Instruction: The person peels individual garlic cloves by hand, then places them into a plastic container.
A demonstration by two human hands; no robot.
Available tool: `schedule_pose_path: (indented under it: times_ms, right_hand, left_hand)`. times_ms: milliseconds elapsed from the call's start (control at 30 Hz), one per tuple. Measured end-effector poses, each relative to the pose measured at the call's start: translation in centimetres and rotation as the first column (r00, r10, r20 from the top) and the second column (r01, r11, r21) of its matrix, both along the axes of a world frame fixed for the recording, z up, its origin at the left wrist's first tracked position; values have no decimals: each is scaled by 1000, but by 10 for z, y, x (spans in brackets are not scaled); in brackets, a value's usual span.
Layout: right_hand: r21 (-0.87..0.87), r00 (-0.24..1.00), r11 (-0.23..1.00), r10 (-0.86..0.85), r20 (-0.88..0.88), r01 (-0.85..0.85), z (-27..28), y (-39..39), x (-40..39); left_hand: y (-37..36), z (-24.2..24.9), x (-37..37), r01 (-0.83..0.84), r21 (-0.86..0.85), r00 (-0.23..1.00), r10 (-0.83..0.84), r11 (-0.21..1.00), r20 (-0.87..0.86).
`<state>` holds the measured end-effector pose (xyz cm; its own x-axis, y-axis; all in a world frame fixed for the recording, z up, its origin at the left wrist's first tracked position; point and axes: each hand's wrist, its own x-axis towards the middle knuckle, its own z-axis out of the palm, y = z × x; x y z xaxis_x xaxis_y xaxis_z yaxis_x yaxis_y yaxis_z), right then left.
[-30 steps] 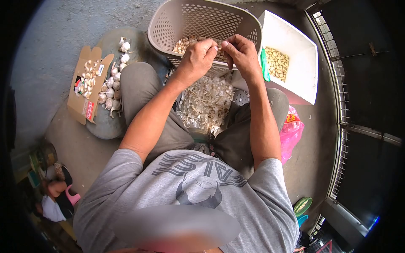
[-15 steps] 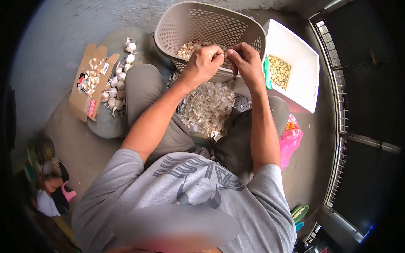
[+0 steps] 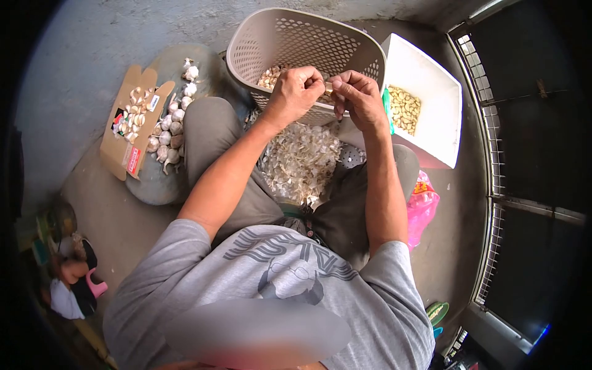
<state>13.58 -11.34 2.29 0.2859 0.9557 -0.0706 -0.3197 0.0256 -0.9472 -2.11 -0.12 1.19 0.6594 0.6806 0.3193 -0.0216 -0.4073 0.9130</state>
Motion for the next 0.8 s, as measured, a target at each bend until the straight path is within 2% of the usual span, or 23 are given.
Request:
schedule_pose_path:
  times_ms: [67,167,267,367,467,567,667,800]
  right_hand:
    - [11,1000,1000,12,-8,-12,0,0,1]
    - [-4,1000,1000,-4,25,4,-1,0,1]
    - [-35,996,998,-42,82,45,2,1,1]
    - [-28,995,999,-33,98,36,1,1,1]
    - [-12,996,1000,-25,81,26,-1,1,0]
    - [11,997,999,-45,61,45,-2,4,-6]
    - [16,995,998,-58,87,57,-1,6,-14]
    - [-4,996,1000,-30,86,31,-4,7,-10]
  left_hand:
    - [2,0,-1,12,0,999,-12,1000,-42]
    - [3,1,1,15,-75,1000,-13,997,27]
    - [6,4,-1,81,-199,996,-73,977,46]
    - [4,-5,4,177,-249,978,-141,952,155]
    - [6,-12,5,199,-190,978,-184,961,96]
    - [2,-6,4,129,-291,991,-113,948,71]
    - [-3,-7,5,-4,-88,1000,7,996,28]
    - [-5,-1,3,-47,15,999,47,999,-2]
